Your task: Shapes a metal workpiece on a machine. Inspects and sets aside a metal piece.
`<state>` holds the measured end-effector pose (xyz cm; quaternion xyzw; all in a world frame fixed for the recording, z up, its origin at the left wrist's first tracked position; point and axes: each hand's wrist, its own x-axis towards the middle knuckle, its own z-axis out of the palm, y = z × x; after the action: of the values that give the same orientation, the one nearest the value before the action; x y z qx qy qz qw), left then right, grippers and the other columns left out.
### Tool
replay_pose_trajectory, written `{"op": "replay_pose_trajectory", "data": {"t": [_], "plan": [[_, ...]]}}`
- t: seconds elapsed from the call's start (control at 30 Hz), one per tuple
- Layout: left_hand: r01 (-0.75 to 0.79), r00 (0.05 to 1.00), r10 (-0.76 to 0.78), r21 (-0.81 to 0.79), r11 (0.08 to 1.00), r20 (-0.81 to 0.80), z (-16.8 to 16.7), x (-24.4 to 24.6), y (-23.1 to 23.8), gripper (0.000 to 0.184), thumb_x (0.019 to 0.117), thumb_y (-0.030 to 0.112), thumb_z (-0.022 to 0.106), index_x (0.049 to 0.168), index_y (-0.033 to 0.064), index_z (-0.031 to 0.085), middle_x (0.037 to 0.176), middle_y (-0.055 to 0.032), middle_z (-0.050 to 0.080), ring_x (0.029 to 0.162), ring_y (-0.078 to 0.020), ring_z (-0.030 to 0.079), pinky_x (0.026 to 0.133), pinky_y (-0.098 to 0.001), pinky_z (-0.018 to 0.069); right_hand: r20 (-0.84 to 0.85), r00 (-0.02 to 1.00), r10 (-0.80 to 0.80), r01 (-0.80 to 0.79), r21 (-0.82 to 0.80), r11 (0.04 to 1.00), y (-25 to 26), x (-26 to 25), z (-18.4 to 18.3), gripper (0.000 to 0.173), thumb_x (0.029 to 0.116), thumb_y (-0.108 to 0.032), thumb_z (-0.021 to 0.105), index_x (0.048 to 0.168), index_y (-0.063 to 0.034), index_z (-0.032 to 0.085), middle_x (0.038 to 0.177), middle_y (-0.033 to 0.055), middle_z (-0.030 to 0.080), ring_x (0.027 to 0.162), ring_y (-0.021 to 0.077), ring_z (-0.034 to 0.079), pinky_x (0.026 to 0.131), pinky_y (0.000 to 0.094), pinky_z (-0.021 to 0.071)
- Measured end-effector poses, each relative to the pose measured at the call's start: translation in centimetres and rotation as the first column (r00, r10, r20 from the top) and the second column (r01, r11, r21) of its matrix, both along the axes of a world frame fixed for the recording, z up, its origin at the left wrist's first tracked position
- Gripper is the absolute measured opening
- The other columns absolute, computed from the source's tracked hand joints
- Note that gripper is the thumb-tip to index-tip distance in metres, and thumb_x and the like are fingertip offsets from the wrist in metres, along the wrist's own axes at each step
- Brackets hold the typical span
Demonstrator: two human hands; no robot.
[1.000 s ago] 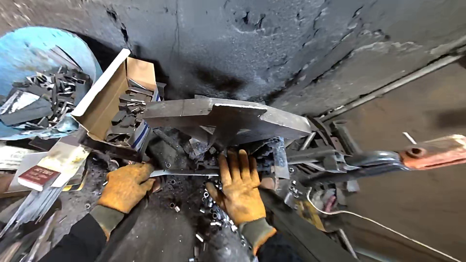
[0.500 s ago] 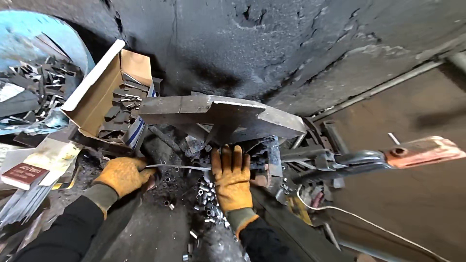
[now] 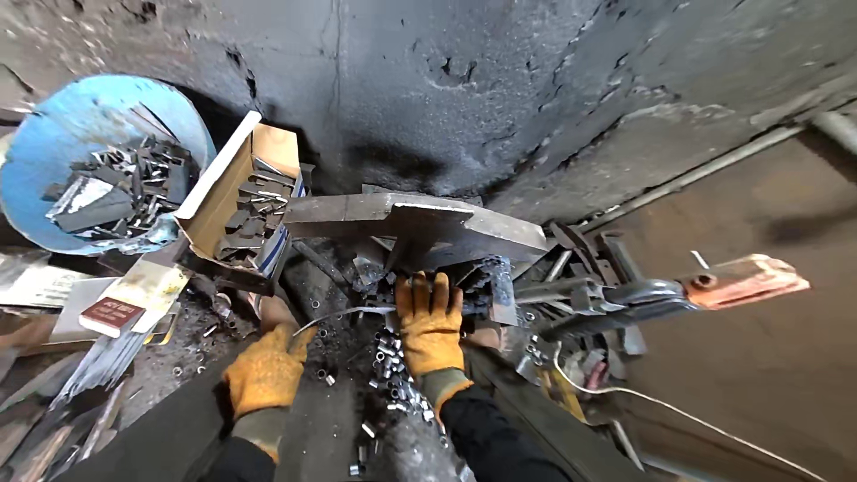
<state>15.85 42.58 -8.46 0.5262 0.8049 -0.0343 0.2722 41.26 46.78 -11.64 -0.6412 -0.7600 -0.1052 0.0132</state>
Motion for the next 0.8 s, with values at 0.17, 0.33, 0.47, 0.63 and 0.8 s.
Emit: {"op": "replay_pose_trajectory", "data": {"t": [0.17, 0.33, 0.47, 0.63, 0.8], "plan": [[0.076, 0.996, -0.074, 0.038, 0.996, -0.053, -0.7, -1.3, 1.5, 0.062, 0.0936, 0.077, 0.047, 0.114, 0.0248, 0.073, 0.111, -0.0077, 0.075, 0.108, -0.0323, 0.07, 0.092, -0.0644, 0.053, -0.034, 0.999, -0.012, 0.01, -0.058, 0.998, 0.2, -0.1, 1.2, 0.085, 0.0832, -0.025, 0.076, 0.16, -0.019, 0.038, 0.164, 0.0167, 0.037, 0.152, 0.0484, 0.024, 0.116, 0.0762, 0.0203], [0.295, 0.955, -0.293, 0.051, 0.954, -0.041, 4.4, -2.9, 4.2, 0.056, 0.0955, 0.075, 0.047, 0.115, 0.0296, 0.073, 0.113, -0.0043, 0.075, 0.109, -0.0299, 0.07, 0.094, -0.063, 0.0518, -0.396, 0.909, 0.133, -0.142, 0.008, 0.99, -6.9, -1.8, 4.7, 0.057, 0.0938, -0.057, 0.06, 0.135, -0.0192, 0.068, 0.142, 0.0079, 0.063, 0.135, 0.0269, 0.057, 0.11, 0.0525, 0.0475], [0.257, 0.965, -0.25, 0.096, 0.962, -0.082, 6.6, -1.4, 2.3, 0.069, 0.0982, 0.076, 0.036, 0.124, 0.0239, 0.072, 0.119, -0.0105, 0.074, 0.112, -0.0361, 0.07, 0.096, -0.066, 0.0511, -0.781, 0.461, -0.421, -0.19, -0.551, 0.813, -10.4, -5.4, 7.9, 0.055, 0.1044, -0.054, 0.046, 0.137, -0.0132, 0.065, 0.131, 0.0063, 0.069, 0.122, 0.0167, 0.065, 0.107, 0.0447, 0.0524], [0.572, 0.778, -0.529, 0.034, 0.819, -0.338, 12.2, -1.1, 5.7, 0.066, 0.104, 0.066, 0.035, 0.122, 0.0095, 0.066, 0.111, -0.0235, 0.071, 0.104, -0.0486, 0.068, 0.086, -0.0714, 0.0514, -0.698, 0.335, -0.633, -0.299, -0.716, 0.631, -7.9, -6.9, 8.9, 0.066, 0.1028, -0.063, 0.039, 0.123, -0.0091, 0.071, 0.116, 0.0149, 0.072, 0.111, 0.028, 0.068, 0.1, 0.0547, 0.0528], [0.468, 0.879, -0.434, 0.178, 0.866, -0.197, 17.5, -1.2, 4.0, 0.067, 0.1024, 0.069, 0.035, 0.121, 0.0153, 0.069, 0.113, -0.0167, 0.073, 0.106, -0.0401, 0.07, 0.09, -0.0668, 0.052, -0.774, -0.026, -0.633, -0.428, -0.564, 0.706, -9.8, -8.1, 9.1, 0.063, 0.1058, -0.053, 0.043, 0.145, -0.005, 0.052, 0.135, 0.0169, 0.065, 0.118, 0.0278, 0.067, 0.099, 0.0507, 0.0566]]}}
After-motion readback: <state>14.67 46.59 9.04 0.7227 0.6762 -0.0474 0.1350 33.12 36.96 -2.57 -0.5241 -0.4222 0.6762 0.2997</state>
